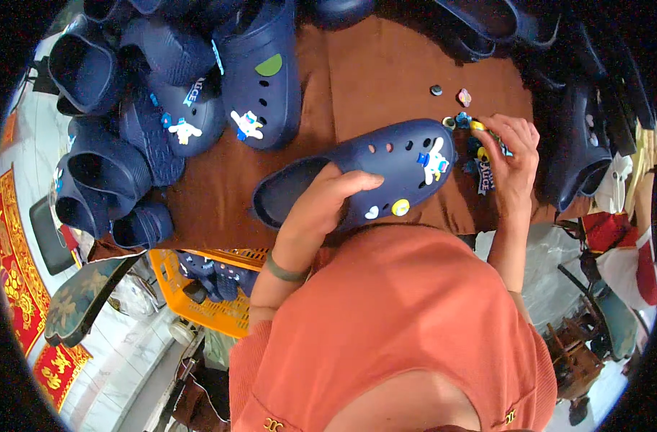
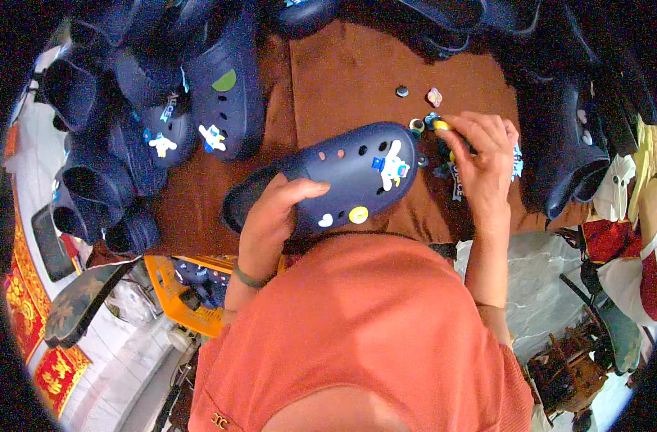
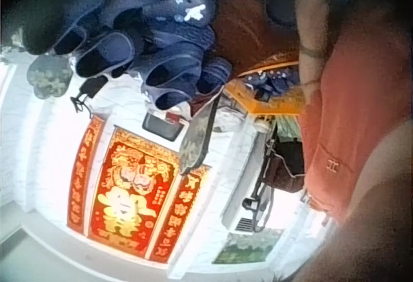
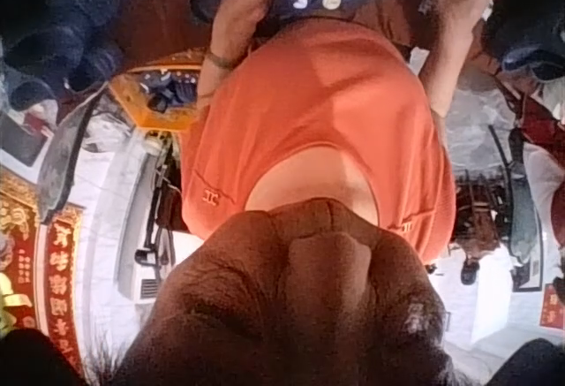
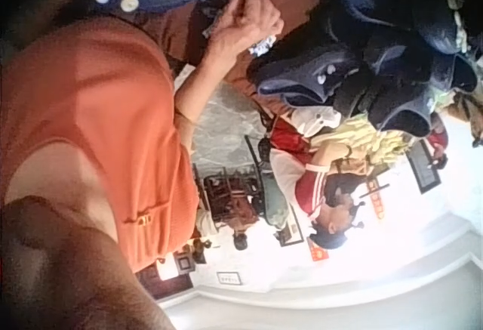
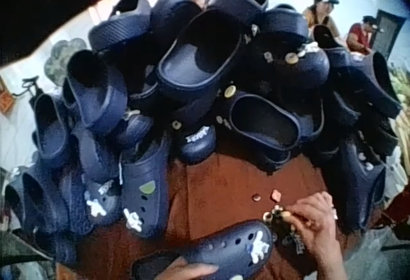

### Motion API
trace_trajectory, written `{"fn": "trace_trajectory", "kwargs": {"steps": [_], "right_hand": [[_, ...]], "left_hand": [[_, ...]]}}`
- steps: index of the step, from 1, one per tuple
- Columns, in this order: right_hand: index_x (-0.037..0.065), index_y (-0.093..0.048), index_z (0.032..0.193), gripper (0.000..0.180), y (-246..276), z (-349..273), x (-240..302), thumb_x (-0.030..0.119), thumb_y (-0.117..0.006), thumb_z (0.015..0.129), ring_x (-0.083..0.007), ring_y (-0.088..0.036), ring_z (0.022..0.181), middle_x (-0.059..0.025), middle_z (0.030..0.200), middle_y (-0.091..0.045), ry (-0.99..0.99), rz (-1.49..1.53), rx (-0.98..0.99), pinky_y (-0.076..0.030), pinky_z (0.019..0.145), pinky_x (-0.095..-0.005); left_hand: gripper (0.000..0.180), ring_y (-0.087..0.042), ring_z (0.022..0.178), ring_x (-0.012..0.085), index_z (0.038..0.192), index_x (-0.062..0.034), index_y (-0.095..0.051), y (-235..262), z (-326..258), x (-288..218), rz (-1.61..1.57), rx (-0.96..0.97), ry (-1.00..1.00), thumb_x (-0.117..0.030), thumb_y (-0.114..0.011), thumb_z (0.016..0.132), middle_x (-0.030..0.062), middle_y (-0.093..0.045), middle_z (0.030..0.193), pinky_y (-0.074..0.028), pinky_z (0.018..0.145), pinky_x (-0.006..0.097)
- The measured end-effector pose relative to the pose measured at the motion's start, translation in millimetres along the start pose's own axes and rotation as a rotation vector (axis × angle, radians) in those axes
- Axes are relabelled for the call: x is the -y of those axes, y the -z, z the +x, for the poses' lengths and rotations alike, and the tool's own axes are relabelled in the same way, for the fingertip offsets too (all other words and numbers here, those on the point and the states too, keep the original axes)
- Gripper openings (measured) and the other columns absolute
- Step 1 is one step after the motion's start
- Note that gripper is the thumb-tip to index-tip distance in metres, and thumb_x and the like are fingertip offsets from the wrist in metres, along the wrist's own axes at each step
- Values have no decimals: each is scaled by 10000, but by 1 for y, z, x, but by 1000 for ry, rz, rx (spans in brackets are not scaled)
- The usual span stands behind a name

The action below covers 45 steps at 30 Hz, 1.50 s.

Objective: Attaching decorative charms into the holes of rubber clogs.

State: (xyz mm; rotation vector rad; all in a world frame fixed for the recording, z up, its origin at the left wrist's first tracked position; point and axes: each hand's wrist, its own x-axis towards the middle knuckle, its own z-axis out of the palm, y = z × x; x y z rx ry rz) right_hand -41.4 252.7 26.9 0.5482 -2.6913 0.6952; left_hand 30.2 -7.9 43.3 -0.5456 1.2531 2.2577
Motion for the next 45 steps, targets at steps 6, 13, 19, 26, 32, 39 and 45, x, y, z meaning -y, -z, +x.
{"fn": "trace_trajectory", "kwargs": {"steps": [6, 13, 19, 26, 32, 39, 45], "right_hand": [[81, -692, 909, 167, -7, 13, 42, 143, -715, 756, -220, -586, 898, -51, 905, -664, 129, 337, 186, -358, 884, -371], [80, -658, 914, 141, -10, 44, 43, 171, -652, 806, -252, -585, 907, -63, 878, -656, 224, 330, 462, -343, 912, -375], [95, -653, 928, 138, -20, 88, 34, 175, -638, 816, -262, -574, 916, -61, 858, -641, 492, 417, 831, -360, 904, -385], [29, -622, 867, 230, -41, 135, 50, 170, -736, 726, -307, -619, 717, -131, 747, -642, 572, 350, 1292, -456, 614, -401], [-12, -631, 782, 289, -68, 160, 78, 143, -808, 614, -288, -629, 710, -144, 705, -641, 665, 94, 1720, -459, 596, -381], [-20, -623, 724, 297, -75, 150, 91, 90, -815, 525, -284, -618, 693, -149, 708, -640, 643, 83, 1702, -455, 581, -385], [-13, -600, 704, 274, -61, 149, 104, 17, -730, 465, -294, -603, 665, -148, 685, -623, 597, 53, 1528, -429, 550, -396]], "left_hand": [[473, -611, 1002, 192, 1212, 25, -529, 2, 0, -1, -33, 59, 9, -117, -614, 769, 112, -627, 1107, -477, 884, 302], [419, -606, 988, 176, 1212, 20, -526, 8, 2, 5, -72, 95, 8, -96, -592, 815, 102, -619, 1110, -473, 881, 296], [410, -586, 1023, 161, 1222, 20, -520, 14, 3, 11, -68, 156, -44, -101, -592, 837, 86, -617, 1118, -447, 908, 276], [401, -588, 1019, 156, 1218, 21, -523, 17, 5, 17, -99, 138, -36, -105, -603, 845, 86, -622, 1113, -448, 911, 277], [395, -590, 1015, 158, 1211, 20, -524, 12, 2, 9, -125, 142, 1, -89, -600, 839, 88, -622, 1107, -450, 913, 279], [364, -596, 997, 164, 1185, 15, -543, 11, 5, 12, -89, 118, -26, -90, -578, 839, 82, -625, 1092, -452, 911, 285], [328, -602, 927, 151, 1081, -5, -594, 9, 9, 3, 11, 125, -92, -138, -584, 781, 56, -646, 1005, -452, 859, 273]]}}
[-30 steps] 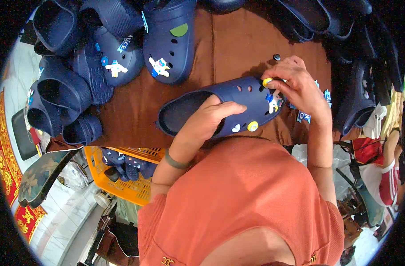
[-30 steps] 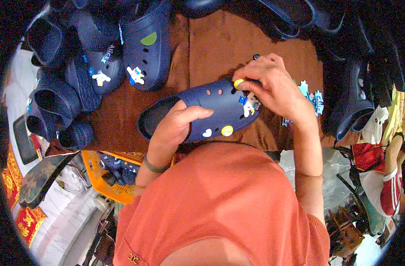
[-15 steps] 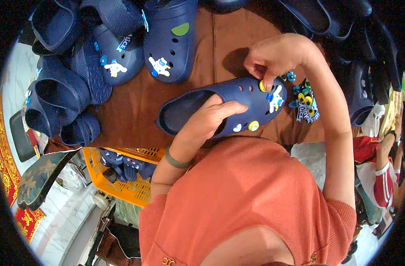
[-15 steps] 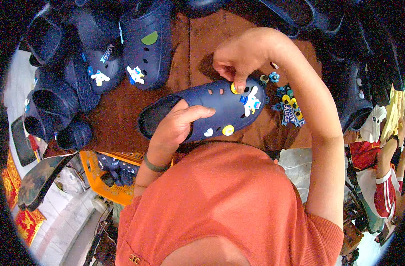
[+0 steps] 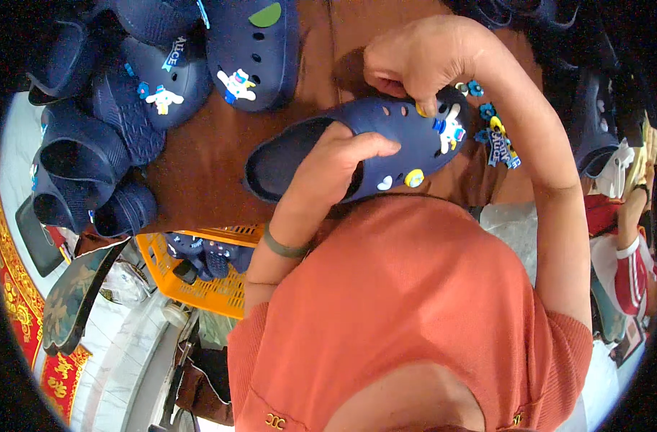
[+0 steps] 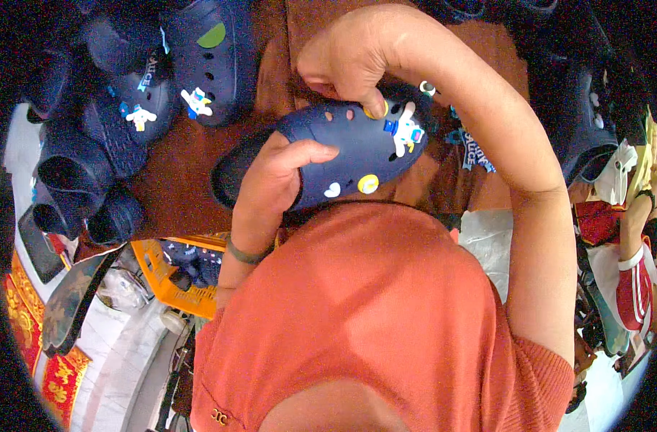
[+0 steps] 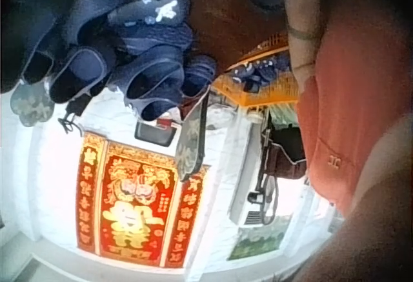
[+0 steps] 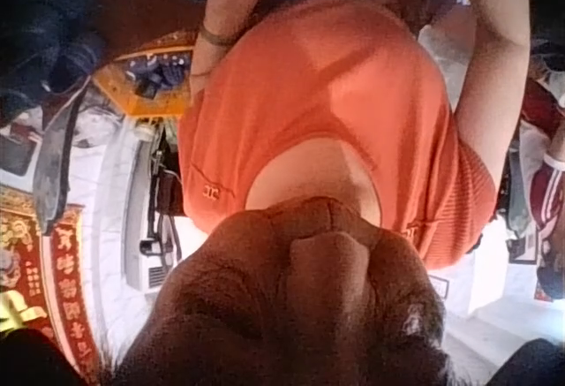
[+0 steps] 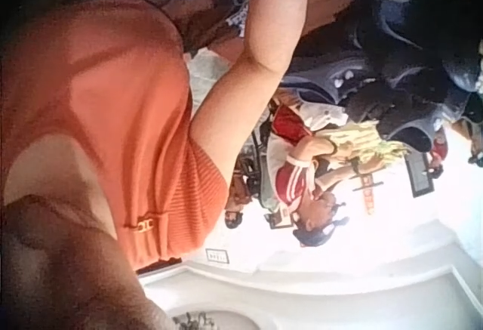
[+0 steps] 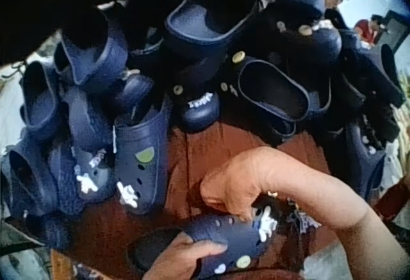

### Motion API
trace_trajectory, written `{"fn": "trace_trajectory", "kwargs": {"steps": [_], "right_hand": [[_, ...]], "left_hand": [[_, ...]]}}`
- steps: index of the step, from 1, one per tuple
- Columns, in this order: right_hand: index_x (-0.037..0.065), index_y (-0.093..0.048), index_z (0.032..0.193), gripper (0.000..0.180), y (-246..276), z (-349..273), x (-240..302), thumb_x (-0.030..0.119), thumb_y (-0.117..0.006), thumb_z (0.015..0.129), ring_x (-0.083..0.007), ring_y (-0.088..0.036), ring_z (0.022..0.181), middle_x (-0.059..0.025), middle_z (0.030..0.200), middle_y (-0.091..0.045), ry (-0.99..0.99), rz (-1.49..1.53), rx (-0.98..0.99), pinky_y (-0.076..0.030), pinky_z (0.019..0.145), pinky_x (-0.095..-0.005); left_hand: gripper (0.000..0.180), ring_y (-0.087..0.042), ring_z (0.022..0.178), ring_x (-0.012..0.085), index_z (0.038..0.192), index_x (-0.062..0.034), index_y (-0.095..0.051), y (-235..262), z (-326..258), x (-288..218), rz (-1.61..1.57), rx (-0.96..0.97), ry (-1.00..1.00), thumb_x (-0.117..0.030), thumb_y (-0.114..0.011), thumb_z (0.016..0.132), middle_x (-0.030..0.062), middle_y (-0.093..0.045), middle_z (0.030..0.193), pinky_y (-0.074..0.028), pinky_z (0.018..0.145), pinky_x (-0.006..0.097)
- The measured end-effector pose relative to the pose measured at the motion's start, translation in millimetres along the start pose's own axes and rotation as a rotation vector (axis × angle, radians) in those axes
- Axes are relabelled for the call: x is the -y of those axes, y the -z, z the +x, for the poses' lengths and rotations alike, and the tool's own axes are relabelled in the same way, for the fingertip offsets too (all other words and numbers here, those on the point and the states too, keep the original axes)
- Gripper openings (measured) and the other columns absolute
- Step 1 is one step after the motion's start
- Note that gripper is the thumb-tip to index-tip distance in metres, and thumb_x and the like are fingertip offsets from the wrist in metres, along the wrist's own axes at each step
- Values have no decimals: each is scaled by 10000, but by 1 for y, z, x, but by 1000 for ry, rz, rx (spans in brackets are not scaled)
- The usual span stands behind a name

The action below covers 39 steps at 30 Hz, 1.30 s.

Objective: Attaching decorative charms into the holes of rubber clogs.

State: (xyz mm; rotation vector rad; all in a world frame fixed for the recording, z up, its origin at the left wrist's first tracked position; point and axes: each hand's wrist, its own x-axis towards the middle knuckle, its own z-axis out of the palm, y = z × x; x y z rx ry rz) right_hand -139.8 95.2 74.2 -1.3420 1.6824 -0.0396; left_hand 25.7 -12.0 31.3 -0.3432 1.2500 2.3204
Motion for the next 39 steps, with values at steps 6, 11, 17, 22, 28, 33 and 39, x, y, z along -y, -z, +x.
{"fn": "trace_trajectory", "kwargs": {"steps": [6, 11, 17, 22, 28, 33, 39], "right_hand": [[19, -601, 728, 259, -18, -13, -26, 81, -767, 539, -255, -585, 618, -88, 631, -603, 158, 186, -165, -417, 534, -379], [30, -607, 773, 245, -47, -37, -45, 128, -775, 625, -230, -561, 653, -66, 674, -600, 20, 371, -206, -428, 601, -335], [18, -620, 832, 214, -83, -65, -45, 188, -732, 764, -167, -574, 672, -53, 716, -620, 130, 259, -966, -464, 657, -293], [5, -654, 909, 183, -125, -107, -64, 177, -672, 849, -83, -578, 749, -21, 797, -654, -618, 830, -1256, -467, 689, -241], [48, -681, 899, 144, -167, -114, -67, 141, -674, 789, -288, -609, 843, -113, 850, -654, -542, 198, -1264, -447, 802, -366], [101, -668, 1001, 221, -169, -91, -51, 168, -675, 790, -279, -573, 892, -86, 856, -622, -568, 88, -1217, -352, 916, -403], [76, -607, 962, 251, -167, -83, -45, 73, -699, 729, -277, -573, 927, -93, 903, -629, -570, 15, -1215, -350, 903, -405]], "left_hand": [[360, -608, 924, 149, 1120, -5, -580, 0, -2, 1, -48, 2, 58, -123, -585, 780, 63, -643, 1021, -467, 846, 273], [386, -611, 934, 152, 1143, 3, -569, -1, -4, 3, -76, 7, 71, -121, -589, 778, 69, -644, 1029, -469, 848, 276], [386, -614, 949, 170, 1126, 36, -585, -8, -6, -7, -63, -16, 59, -121, -595, 774, 89, -650, 1040, -461, 864, 283], [377, -618, 969, 174, 1095, 60, -613, -5, -10, -1, 124, -84, -52, -127, -612, 767, 111, -655, 1057, -456, 880, 291], [365, -619, 967, 181, 1083, 61, -616, -5, -5, -2, -2, -81, 33, -130, -613, 771, 114, -662, 1040, -462, 870, 299], [376, -624, 941, 178, 1095, 65, -607, -7, -8, -1, 23, -121, 12, -145, -615, 784, 116, -659, 1036, -468, 859, 296], [357, -633, 910, 180, 1090, 49, -619, -13, -9, -7, 2, -149, 60, -209, -599, 844, 105, -662, 1019, -477, 846, 289]]}}
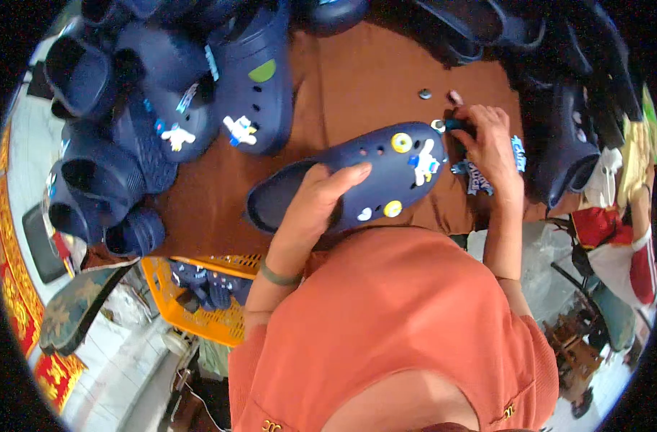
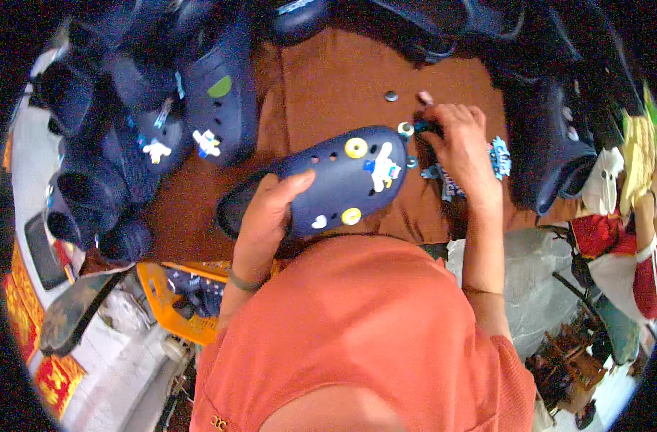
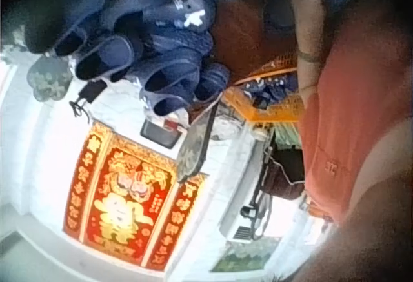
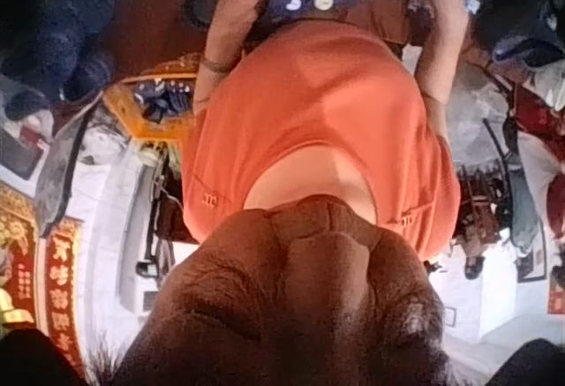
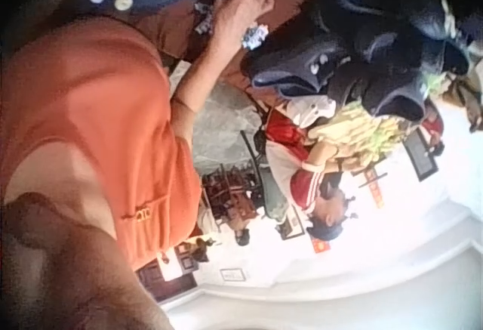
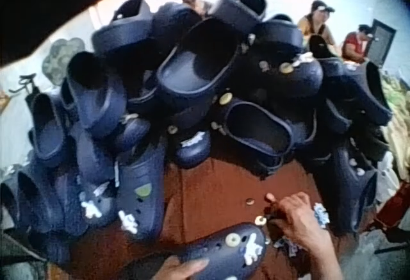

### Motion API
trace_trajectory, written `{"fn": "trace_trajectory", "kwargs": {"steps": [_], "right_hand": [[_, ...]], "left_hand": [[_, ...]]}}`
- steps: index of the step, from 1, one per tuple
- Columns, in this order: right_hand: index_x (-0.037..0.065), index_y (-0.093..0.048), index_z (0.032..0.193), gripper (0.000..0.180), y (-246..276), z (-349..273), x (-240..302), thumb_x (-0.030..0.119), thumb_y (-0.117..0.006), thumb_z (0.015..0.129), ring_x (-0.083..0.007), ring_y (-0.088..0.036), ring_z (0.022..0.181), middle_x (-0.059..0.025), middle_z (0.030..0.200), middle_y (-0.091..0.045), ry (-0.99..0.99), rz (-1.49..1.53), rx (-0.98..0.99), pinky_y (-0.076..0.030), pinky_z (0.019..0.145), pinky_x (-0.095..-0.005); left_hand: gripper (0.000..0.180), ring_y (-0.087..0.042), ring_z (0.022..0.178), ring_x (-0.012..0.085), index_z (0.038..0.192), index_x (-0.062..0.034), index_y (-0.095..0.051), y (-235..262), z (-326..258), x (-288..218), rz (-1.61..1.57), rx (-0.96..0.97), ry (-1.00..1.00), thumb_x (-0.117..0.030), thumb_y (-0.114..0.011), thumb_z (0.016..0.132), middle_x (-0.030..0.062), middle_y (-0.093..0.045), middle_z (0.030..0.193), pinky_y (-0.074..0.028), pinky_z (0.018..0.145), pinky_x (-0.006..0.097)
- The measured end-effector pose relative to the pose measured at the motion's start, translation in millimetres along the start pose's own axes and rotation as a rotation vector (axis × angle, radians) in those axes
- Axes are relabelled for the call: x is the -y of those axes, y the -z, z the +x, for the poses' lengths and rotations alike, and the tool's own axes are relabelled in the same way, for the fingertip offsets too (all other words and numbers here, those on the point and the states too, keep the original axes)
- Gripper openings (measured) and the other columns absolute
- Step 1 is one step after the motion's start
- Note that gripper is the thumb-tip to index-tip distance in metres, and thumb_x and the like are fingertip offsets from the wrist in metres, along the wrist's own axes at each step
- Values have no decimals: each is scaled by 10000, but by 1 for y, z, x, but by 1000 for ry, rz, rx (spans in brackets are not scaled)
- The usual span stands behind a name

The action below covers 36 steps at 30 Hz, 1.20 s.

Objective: Attaching decorative charms into the holes of rubber clogs.

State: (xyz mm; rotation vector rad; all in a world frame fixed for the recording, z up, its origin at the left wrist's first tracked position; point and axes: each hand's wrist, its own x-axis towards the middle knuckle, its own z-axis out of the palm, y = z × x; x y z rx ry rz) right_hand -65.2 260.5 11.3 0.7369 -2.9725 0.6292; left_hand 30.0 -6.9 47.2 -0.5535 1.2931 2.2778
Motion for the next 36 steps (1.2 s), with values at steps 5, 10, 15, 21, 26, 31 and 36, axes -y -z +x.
{"fn": "trace_trajectory", "kwargs": {"steps": [5, 10, 15, 21, 26, 31, 36], "right_hand": [[64, -628, 952, 275, 0, -2, 6, 64, -736, 700, -271, -596, 860, -89, 858, -654, -111, 87, -74, -377, 912, -416], [71, -684, 888, 205, 11, 8, 49, 72, -750, 694, -243, -615, 858, -73, 879, -677, -191, 454, -72, -411, 904, -411], [83, -692, 831, 148, -10, 28, 95, 80, -746, 693, -212, -629, 924, -43, 891, -684, 291, 434, -52, -385, 979, -426], [77, -675, 841, 168, -8, 26, 104, 24, -712, 685, -235, -615, 912, -45, 882, -654, 428, 317, -110, -393, 976, -464], [61, -580, 781, 190, -14, 26, 108, 153, -573, 614, -210, -549, 804, -49, 761, -521, 698, 109, -142, -444, 865, -443], [95, -617, 694, 179, -12, 16, 115, 255, -577, 624, -189, -490, 765, -2, 681, -546, 798, -102, -169, -366, 833, -370], [87, -644, 723, 217, -17, 12, 120, 275, -586, 633, -194, -502, 795, -13, 741, -604, 819, -171, -117, -361, 850, -356]], "left_hand": [[364, -622, 931, 228, 1216, 58, -543, 8, -6, -5, 299, -11, -73, -198, -470, 969, 162, -639, 1074, -466, 862, 324], [385, -597, 1020, 256, 1339, 68, -407, 24, -6, 19, 598, 80, -597, -104, -369, 996, 203, -572, 1190, -453, 911, 349], [420, -574, 1080, 260, 1379, 70, -344, 44, 11, 43, 827, -22, -833, -85, -372, 990, 210, -564, 1201, -425, 968, 341], [435, -520, 1161, 323, 1381, 77, -325, 41, 6, 40, 942, -20, -790, -151, -327, 1010, 250, -508, 1269, -388, 1000, 364], [487, -583, 1000, 201, 1104, 74, -566, 9, -1, 10, 591, -175, -320, -317, -289, 1014, 167, -638, 1068, -437, 872, 342], [378, -529, 894, 126, 1122, 48, -566, -6, -5, 10, 372, -150, -161, -236, -357, 987, 75, -602, 998, -450, 783, 273], [379, -537, 843, 121, 1084, 39, -590, -4, 2, 5, 392, -198, -78, -250, -365, 987, 59, -612, 946, -444, 752, 258]]}}
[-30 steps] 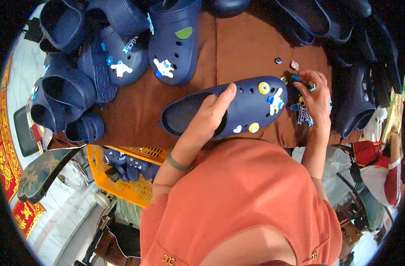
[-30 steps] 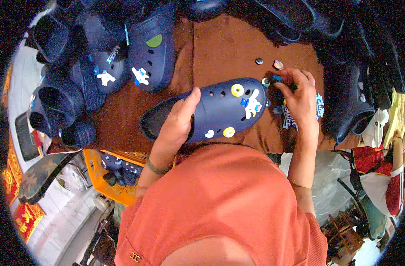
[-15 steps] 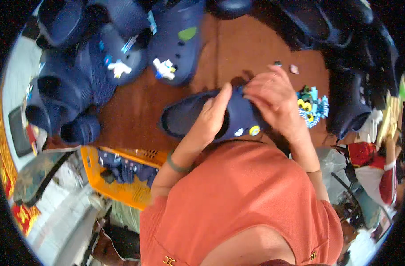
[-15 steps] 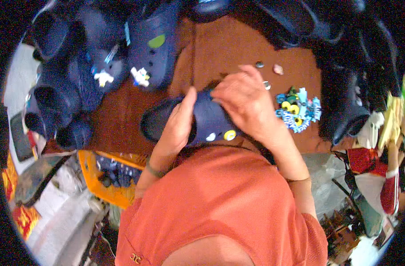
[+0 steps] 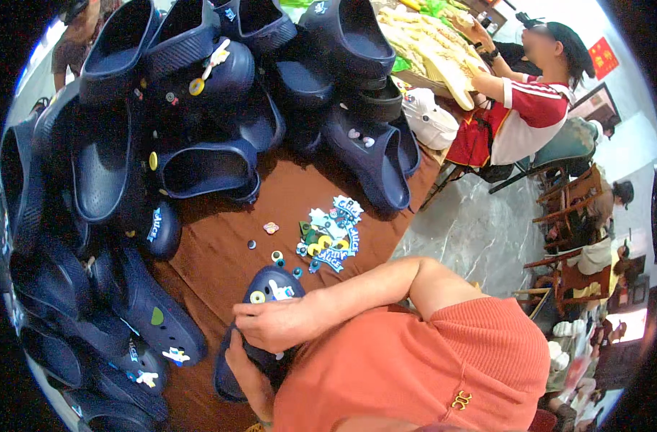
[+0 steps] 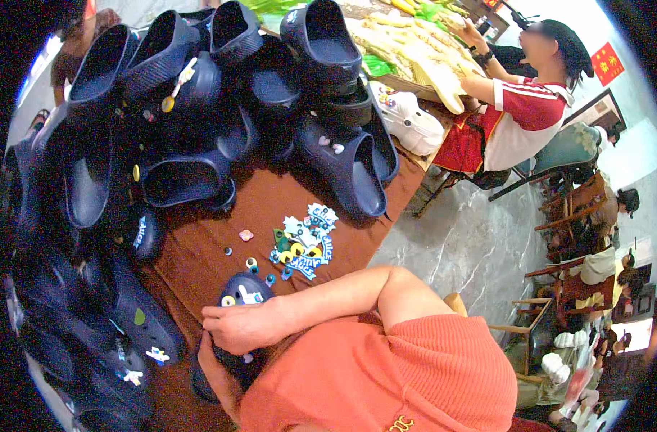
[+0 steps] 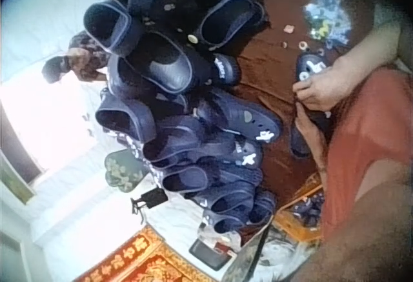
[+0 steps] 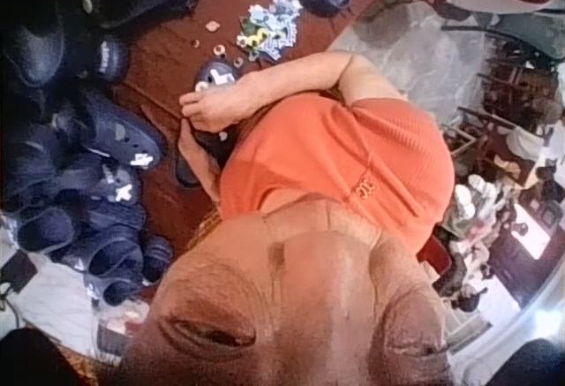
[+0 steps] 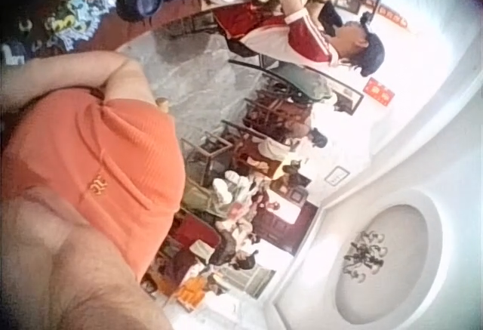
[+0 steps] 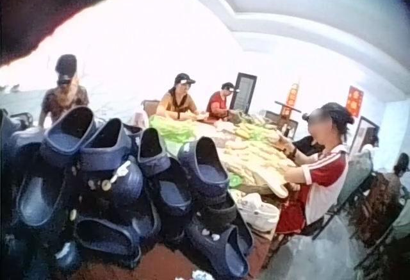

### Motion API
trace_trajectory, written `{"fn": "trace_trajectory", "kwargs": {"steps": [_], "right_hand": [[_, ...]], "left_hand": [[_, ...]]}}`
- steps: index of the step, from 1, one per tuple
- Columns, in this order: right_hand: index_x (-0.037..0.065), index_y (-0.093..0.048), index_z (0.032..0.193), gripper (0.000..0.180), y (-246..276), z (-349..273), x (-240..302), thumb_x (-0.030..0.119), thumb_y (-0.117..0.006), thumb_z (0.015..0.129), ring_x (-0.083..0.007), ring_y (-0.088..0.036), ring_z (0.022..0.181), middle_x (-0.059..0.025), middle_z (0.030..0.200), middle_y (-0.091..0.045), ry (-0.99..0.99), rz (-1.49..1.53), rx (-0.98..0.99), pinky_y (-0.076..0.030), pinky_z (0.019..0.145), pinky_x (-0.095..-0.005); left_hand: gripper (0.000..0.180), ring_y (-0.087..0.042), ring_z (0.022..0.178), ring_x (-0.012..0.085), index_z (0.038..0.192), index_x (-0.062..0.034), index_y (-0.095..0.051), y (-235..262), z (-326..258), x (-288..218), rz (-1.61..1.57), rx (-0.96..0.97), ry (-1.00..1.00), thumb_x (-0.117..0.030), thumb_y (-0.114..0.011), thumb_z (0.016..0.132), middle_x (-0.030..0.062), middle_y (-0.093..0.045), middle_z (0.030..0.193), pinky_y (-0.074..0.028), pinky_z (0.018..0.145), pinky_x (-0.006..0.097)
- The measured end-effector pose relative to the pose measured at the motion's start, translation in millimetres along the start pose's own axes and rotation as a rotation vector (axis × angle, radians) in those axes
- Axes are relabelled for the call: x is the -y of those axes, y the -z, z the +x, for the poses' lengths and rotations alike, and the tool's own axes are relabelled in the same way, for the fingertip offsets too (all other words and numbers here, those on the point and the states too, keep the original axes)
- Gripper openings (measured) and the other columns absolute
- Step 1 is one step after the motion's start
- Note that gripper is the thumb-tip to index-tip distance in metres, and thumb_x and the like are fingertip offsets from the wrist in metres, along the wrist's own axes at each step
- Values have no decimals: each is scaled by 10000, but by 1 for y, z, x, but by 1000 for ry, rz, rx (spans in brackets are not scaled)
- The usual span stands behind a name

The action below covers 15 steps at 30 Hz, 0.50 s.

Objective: Attaching decorative charms into the holes of rubber clogs.

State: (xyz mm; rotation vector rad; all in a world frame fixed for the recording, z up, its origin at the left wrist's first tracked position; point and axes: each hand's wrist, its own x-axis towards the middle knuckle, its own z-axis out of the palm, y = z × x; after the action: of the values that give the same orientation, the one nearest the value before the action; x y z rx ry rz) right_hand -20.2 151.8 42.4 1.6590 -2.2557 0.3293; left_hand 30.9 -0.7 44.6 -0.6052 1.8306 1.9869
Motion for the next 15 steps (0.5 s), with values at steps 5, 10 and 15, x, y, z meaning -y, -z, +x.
{"fn": "trace_trajectory", "kwargs": {"steps": [5, 10, 15], "right_hand": [[63, -613, 728, 217, -9, -4, -4, 262, -575, 651, -212, -508, 818, -27, 724, -563, -50, 100, -123, -360, 878, -372], [8, -581, 912, 239, -5, -14, -8, 146, -580, 717, -254, -513, 946, -76, 865, -551, -278, 366, -196, -313, 994, -477], [44, -608, 894, 231, 0, -13, 3, 152, -632, 691, -238, -491, 944, -63, 863, -536, -266, 291, -168, -309, 977, -491]], "left_hand": [[343, -532, 803, 103, 1034, 7, -608, 12, 5, 24, 57, -69, -131, -266, -408, 978, 36, -607, 935, -442, 730, 258], [377, -595, 796, 147, 1003, -36, -605, -10, -5, 3, -335, -32, 44, -363, -419, 965, 43, -616, 919, -473, 705, 293], [369, -578, 798, 106, 966, -43, -627, 6, -1, 11, 106, 23, -226, -333, -400, 971, 41, -625, 919, -468, 714, 291]]}}
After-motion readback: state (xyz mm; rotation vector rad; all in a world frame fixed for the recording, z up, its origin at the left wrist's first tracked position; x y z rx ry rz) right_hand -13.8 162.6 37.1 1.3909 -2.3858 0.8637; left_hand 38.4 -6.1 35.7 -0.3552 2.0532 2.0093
